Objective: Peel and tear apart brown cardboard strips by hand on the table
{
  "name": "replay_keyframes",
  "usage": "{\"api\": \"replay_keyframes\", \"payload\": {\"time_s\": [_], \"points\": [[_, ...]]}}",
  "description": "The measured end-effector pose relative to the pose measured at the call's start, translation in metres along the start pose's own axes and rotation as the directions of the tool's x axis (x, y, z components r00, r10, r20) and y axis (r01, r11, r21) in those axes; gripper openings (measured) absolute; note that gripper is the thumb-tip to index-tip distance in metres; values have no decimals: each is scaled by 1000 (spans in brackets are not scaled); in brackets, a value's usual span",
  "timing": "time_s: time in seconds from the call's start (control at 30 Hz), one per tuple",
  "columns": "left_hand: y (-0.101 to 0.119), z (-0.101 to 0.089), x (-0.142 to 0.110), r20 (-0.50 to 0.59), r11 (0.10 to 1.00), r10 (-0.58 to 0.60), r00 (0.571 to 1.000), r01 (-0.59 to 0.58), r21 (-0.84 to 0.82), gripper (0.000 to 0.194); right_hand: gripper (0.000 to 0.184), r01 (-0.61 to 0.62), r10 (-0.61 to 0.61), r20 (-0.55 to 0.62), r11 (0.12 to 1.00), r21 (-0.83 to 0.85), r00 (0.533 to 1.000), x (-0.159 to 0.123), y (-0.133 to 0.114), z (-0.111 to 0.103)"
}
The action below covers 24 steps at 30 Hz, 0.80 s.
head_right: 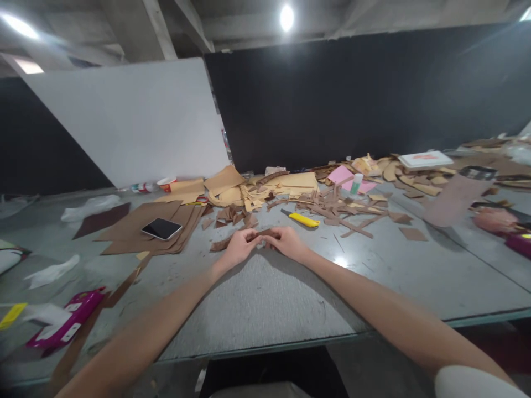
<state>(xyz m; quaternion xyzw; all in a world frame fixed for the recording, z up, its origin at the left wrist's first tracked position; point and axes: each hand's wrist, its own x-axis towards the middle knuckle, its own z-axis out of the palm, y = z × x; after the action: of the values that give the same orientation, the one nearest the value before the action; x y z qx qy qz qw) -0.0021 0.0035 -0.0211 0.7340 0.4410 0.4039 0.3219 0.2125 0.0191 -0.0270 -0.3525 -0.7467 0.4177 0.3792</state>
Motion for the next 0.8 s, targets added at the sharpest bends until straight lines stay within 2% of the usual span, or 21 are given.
{"api": "replay_keyframes", "payload": {"time_s": [0.17, 0.33, 0.47, 0.57, 0.63, 0.67, 0.73, 0.8], "points": [[-2, -1, 1, -12, 997, 22, 1000, -21, 72, 51, 50, -26, 23, 41, 997, 69, 999, 1, 2, 0], [-6, -6, 1, 1, 991, -4, 1000, 4, 135, 43, 53, -44, 38, 97, 997, 56, 995, 7, 8, -3], [-8, -12, 11, 42, 973, -46, 998, 35, 229, 38, 43, -108, 114, 40, 988, -112, 993, 22, 14, -13], [-5, -12, 23, 80, 943, -74, 994, 43, 331, 29, 33, -138, 164, 73, 952, -274, 984, 38, 13, -25], [1, -8, 27, 48, 891, -65, 997, 36, 453, 16, 27, -164, 214, 80, 898, -409, 973, 48, 10, -32], [5, -5, 26, 12, 847, -10, 1000, 2, 532, 10, 24, -166, 231, 85, 868, -468, 969, 53, 8, -34], [13, 3, 21, 51, 709, 114, 992, -117, 696, 23, 19, -173, 261, 94, 830, -531, 961, 61, 5, -36], [21, 12, 10, 167, 602, 152, 974, -226, 766, 26, 19, -185, 289, 109, 814, -551, 951, 66, 3, -36]]}}
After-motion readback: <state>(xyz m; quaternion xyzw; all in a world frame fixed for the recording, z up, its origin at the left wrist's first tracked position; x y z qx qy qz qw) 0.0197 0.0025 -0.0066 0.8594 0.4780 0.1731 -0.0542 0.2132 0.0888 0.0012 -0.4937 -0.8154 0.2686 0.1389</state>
